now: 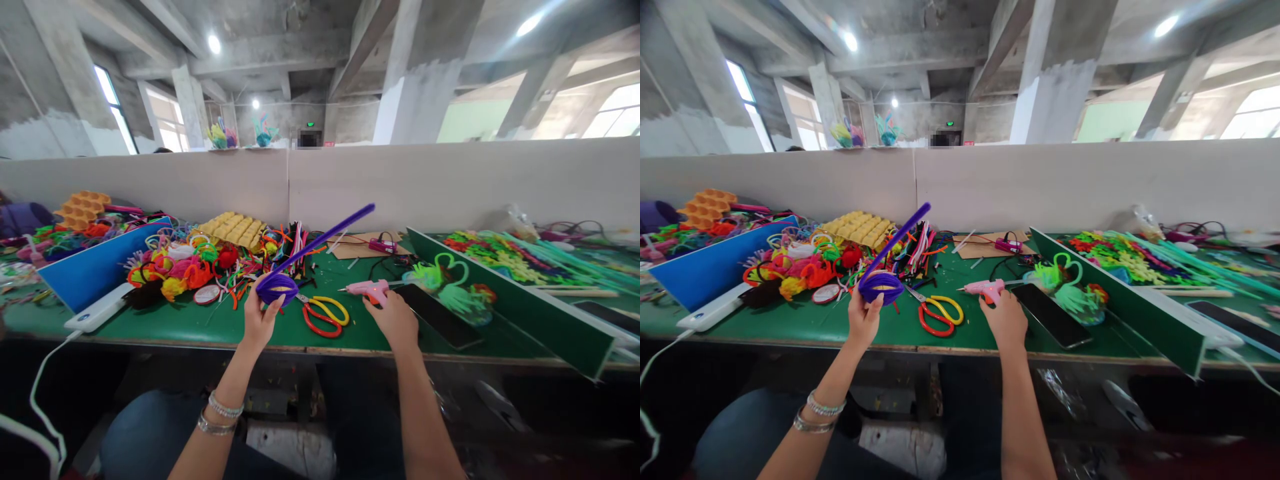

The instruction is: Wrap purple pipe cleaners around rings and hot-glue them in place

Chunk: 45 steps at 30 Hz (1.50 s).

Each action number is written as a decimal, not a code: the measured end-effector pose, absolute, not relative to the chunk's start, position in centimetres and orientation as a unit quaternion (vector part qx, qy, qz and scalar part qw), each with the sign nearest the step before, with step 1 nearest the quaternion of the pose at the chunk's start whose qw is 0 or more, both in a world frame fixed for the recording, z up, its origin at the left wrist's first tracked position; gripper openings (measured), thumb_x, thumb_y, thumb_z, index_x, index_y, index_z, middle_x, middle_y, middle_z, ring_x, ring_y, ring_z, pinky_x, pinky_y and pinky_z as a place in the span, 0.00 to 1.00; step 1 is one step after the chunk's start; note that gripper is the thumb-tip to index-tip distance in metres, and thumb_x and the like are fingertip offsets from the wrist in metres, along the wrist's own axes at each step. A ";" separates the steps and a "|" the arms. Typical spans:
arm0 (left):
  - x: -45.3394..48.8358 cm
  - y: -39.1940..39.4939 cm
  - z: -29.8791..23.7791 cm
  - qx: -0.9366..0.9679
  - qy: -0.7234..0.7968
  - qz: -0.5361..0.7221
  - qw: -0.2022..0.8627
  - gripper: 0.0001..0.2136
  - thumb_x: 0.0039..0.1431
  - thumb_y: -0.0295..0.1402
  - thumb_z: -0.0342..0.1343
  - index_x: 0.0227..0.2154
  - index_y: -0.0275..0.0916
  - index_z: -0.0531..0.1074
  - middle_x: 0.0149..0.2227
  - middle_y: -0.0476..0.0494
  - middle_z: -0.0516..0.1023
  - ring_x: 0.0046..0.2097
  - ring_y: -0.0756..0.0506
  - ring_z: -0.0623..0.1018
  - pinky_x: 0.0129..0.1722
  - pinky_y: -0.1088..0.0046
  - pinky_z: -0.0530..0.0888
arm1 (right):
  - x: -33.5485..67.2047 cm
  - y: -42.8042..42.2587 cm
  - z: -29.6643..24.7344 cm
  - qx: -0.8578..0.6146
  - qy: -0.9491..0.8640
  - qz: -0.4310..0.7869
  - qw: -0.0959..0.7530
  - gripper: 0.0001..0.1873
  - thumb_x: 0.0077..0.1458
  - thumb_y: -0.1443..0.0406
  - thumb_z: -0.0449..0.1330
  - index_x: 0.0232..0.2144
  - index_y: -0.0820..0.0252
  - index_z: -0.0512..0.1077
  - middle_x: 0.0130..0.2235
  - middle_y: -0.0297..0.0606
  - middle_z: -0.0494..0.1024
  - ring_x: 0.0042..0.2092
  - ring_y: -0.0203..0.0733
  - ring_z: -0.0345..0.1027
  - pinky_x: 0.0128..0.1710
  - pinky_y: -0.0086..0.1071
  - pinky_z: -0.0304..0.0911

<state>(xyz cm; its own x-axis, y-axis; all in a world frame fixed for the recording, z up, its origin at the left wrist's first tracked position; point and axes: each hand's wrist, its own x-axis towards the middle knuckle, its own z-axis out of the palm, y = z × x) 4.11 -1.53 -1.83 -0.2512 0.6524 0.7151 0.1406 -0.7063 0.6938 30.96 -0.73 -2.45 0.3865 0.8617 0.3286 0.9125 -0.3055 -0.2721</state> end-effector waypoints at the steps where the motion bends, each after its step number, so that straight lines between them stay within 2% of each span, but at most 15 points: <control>1: 4.1 -1.5 -1.9 0.583 0.341 0.716 0.177 0.24 0.49 0.45 0.57 0.45 0.33 0.66 0.39 0.38 0.77 0.37 0.45 0.78 0.34 0.73 0.74 | 31.0 -0.6 -2.7 -0.807 -0.552 -0.053 0.203 0.22 0.52 0.53 0.54 0.42 0.66 0.65 0.40 0.48 0.72 0.41 0.48 0.68 0.30 0.32 0.55; 7: 4.0 -1.4 -1.9 0.581 0.343 0.719 0.170 0.24 0.49 0.45 0.56 0.45 0.34 0.66 0.39 0.38 0.76 0.37 0.46 0.78 0.35 0.73 0.74 | 30.6 -0.5 -3.5 -0.805 -0.554 -0.129 0.168 0.24 0.53 0.52 0.52 0.40 0.70 0.66 0.40 0.54 0.70 0.43 0.54 0.64 0.34 0.36 0.56; 10: 3.9 -1.3 -1.9 0.605 0.345 0.692 0.188 0.24 0.51 0.44 0.56 0.47 0.34 0.64 0.40 0.38 0.76 0.38 0.45 0.78 0.35 0.72 0.75 | 30.3 -1.0 -2.5 -0.784 -0.561 -0.168 0.204 0.21 0.55 0.54 0.51 0.40 0.68 0.67 0.40 0.54 0.70 0.42 0.55 0.64 0.34 0.39 0.57; 12: 3.7 -1.2 -2.1 0.639 0.350 0.656 0.194 0.23 0.52 0.42 0.55 0.48 0.35 0.63 0.42 0.38 0.75 0.40 0.45 0.77 0.37 0.71 0.75 | 29.7 -1.8 -1.0 -0.729 -0.585 -0.189 0.301 0.18 0.55 0.56 0.50 0.40 0.65 0.66 0.41 0.51 0.70 0.42 0.53 0.64 0.35 0.40 0.57; 14: 3.6 -1.1 -2.2 0.677 0.363 0.616 0.178 0.22 0.53 0.41 0.55 0.49 0.37 0.62 0.44 0.38 0.74 0.43 0.45 0.76 0.41 0.69 0.74 | 28.5 -3.1 0.6 -0.603 -0.617 -0.216 0.458 0.15 0.56 0.58 0.50 0.42 0.61 0.64 0.42 0.46 0.71 0.44 0.49 0.64 0.40 0.40 0.58; 16: 3.6 -1.0 -2.2 0.711 0.377 0.575 0.151 0.21 0.54 0.40 0.54 0.50 0.38 0.62 0.46 0.38 0.73 0.45 0.44 0.75 0.45 0.67 0.72 | 26.6 -4.7 2.0 -0.452 -0.603 -0.251 0.608 0.09 0.57 0.64 0.47 0.38 0.59 0.64 0.35 0.42 0.73 0.39 0.44 0.66 0.39 0.39 0.60; 18: 3.6 -1.1 -2.1 0.742 0.384 0.535 0.127 0.21 0.56 0.39 0.52 0.50 0.38 0.60 0.47 0.38 0.72 0.48 0.44 0.74 0.47 0.66 0.71 | 24.5 -6.2 2.9 -0.327 -0.592 -0.284 0.680 0.08 0.56 0.69 0.46 0.33 0.57 0.64 0.26 0.35 0.71 0.31 0.39 0.67 0.35 0.36 0.61; 20: 3.7 -1.1 -1.9 0.774 0.381 0.495 0.103 0.20 0.57 0.39 0.51 0.51 0.38 0.59 0.49 0.37 0.71 0.49 0.44 0.73 0.48 0.65 0.70 | 22.6 -7.2 3.4 -0.275 -0.653 -0.323 0.627 0.08 0.52 0.71 0.50 0.34 0.56 0.65 0.27 0.34 0.73 0.32 0.38 0.68 0.35 0.34 0.62; 22: 3.8 -1.2 -1.8 0.804 0.370 0.459 0.073 0.20 0.57 0.38 0.50 0.51 0.39 0.57 0.50 0.36 0.70 0.51 0.44 0.72 0.49 0.65 0.70 | 21.2 -7.3 3.5 -0.303 -0.716 -0.323 0.540 0.11 0.51 0.70 0.55 0.39 0.57 0.65 0.37 0.38 0.75 0.42 0.41 0.69 0.43 0.37 0.62; 24: 3.9 -1.2 -1.7 0.827 0.358 0.431 0.042 0.20 0.58 0.38 0.50 0.51 0.39 0.57 0.49 0.36 0.70 0.51 0.43 0.72 0.49 0.64 0.70 | 20.5 -6.9 3.3 -0.346 -0.754 -0.288 0.478 0.14 0.52 0.67 0.55 0.43 0.59 0.64 0.45 0.41 0.74 0.51 0.44 0.63 0.51 0.40 0.57; 27: 4.0 -1.3 -1.6 0.844 0.351 0.406 0.009 0.19 0.57 0.37 0.50 0.50 0.38 0.57 0.48 0.36 0.71 0.50 0.43 0.73 0.47 0.63 0.71 | 20.3 -5.9 2.8 -0.387 -0.780 -0.247 0.425 0.14 0.56 0.63 0.53 0.45 0.60 0.64 0.44 0.39 0.74 0.50 0.42 0.64 0.57 0.42 0.48; 29: 4.1 -1.4 -1.5 0.850 0.348 0.395 -0.001 0.19 0.57 0.37 0.50 0.50 0.38 0.57 0.47 0.36 0.71 0.49 0.43 0.73 0.46 0.64 0.72 | 20.5 -5.4 2.3 -0.419 -0.780 -0.237 0.400 0.12 0.57 0.61 0.52 0.42 0.59 0.66 0.39 0.37 0.76 0.43 0.41 0.66 0.53 0.40 0.51; 31: 4.1 -1.5 -1.3 0.855 0.346 0.386 -0.010 0.19 0.57 0.37 0.51 0.50 0.37 0.58 0.48 0.35 0.71 0.49 0.43 0.73 0.45 0.64 0.72 | 20.7 -5.1 1.8 -0.451 -0.777 -0.234 0.372 0.10 0.57 0.59 0.53 0.36 0.59 0.68 0.32 0.36 0.74 0.37 0.41 0.65 0.44 0.37 0.55; 34: 4.1 -1.6 -1.1 0.862 0.338 0.377 -0.026 0.19 0.57 0.38 0.51 0.50 0.37 0.58 0.47 0.36 0.71 0.49 0.43 0.73 0.45 0.65 0.73 | 20.9 -4.9 1.4 -0.467 -0.780 -0.232 0.345 0.11 0.56 0.59 0.54 0.27 0.58 0.68 0.27 0.35 0.70 0.33 0.40 0.61 0.37 0.34 0.53; 45: 3.5 -1.6 -1.0 0.853 0.335 0.398 -0.037 0.22 0.52 0.43 0.55 0.48 0.39 0.61 0.45 0.39 0.74 0.46 0.44 0.76 0.44 0.67 0.73 | 20.9 -5.0 1.5 -0.466 -0.782 -0.202 0.360 0.13 0.57 0.59 0.53 0.25 0.59 0.69 0.27 0.34 0.68 0.33 0.39 0.59 0.35 0.32 0.49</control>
<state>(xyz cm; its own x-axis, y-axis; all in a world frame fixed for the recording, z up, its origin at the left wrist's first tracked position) 3.51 -1.57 -1.03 0.4591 0.5422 0.7037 0.6013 -0.7728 0.2032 20.94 -4.96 1.52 -0.3061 0.5846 0.7514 0.8752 0.4833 -0.0195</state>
